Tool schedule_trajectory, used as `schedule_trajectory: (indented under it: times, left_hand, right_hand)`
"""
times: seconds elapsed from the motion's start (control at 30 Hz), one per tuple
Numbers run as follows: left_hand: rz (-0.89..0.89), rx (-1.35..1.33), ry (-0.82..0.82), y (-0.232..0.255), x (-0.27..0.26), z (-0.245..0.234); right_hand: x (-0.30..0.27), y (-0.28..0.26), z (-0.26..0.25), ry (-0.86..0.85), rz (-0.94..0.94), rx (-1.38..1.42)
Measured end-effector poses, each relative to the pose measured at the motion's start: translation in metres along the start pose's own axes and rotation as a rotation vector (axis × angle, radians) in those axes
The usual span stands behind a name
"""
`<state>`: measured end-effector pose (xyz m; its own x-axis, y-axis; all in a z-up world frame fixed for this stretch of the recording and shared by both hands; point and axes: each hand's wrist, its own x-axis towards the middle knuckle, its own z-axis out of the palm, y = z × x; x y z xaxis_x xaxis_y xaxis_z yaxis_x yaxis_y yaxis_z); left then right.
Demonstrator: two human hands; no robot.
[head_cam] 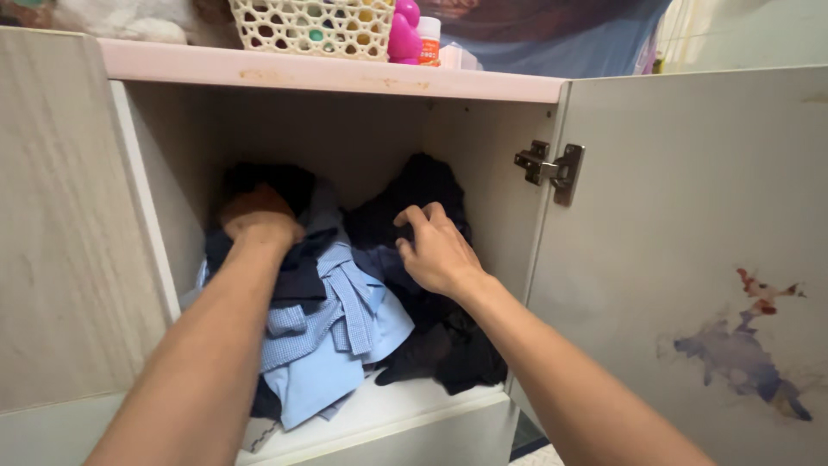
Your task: The person opens a suitcase and retrieves clothes from a wardrobe. They fold a white shirt, grey trousers, and a dark blue shirt, placing each item into the suitcase one by one.
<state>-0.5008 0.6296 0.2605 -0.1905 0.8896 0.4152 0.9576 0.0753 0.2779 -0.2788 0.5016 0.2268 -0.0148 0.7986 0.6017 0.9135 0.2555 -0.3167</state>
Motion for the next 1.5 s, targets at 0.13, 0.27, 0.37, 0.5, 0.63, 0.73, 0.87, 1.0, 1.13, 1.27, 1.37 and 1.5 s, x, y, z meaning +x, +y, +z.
schedule_trajectory:
  times: [0.13,0.27,0.37,0.5,0.63,0.73,0.87,1.0,1.13,1.27,1.37,1.5]
  left_hand:
    - [0.068,-0.151,0.074,-0.006,-0.003,-0.006]
    - [0.111,-0.387,0.136,0.002,-0.008,-0.022]
    - [0.199,-0.527,0.060,0.016,-0.013,-0.027]
    - [0.553,-0.828,-0.125,0.028,-0.017,-0.015]
    - [0.614,-0.716,-0.033,0.027,-0.010,-0.005]
    - [0.397,-0.541,0.015,0.015,-0.004,-0.002]
    - [0.245,-0.164,-0.091,-0.003,-0.003,0.005]
    - [0.221,-0.012,-0.148,-0.001,-0.011,0.007]
    - [0.172,0.034,-0.256,0.009,-0.029,0.003]
    - [0.216,0.091,-0.178,0.027,-0.043,0.010]
    - [0.218,0.119,-0.165,0.036,-0.042,0.018]
    - [0.231,0.092,-0.145,0.035,-0.032,0.021]
  right_hand:
    - [0.003,0.006,-0.005,-0.009,0.040,0.012]
    - [0.018,0.000,0.005,0.025,0.049,0.204]
    - [0.033,-0.010,0.015,0.015,0.197,0.480]
    - [0.048,-0.018,0.030,-0.294,0.512,1.372]
    - [0.056,-0.013,0.038,-0.212,0.382,1.590]
    - [0.058,-0.009,0.033,-0.074,0.460,1.337]
    - [0.053,-0.010,0.014,0.052,0.481,1.096]
    - [0.051,-0.012,-0.016,0.069,0.371,0.937]
    - [0.050,-0.011,-0.037,0.080,0.291,0.455]
    - [0.043,-0.014,-0.039,0.085,0.217,0.124]
    - [0.039,-0.014,-0.038,0.076,0.142,0.039]
    - [0.039,-0.010,-0.036,0.044,0.040,0.075]
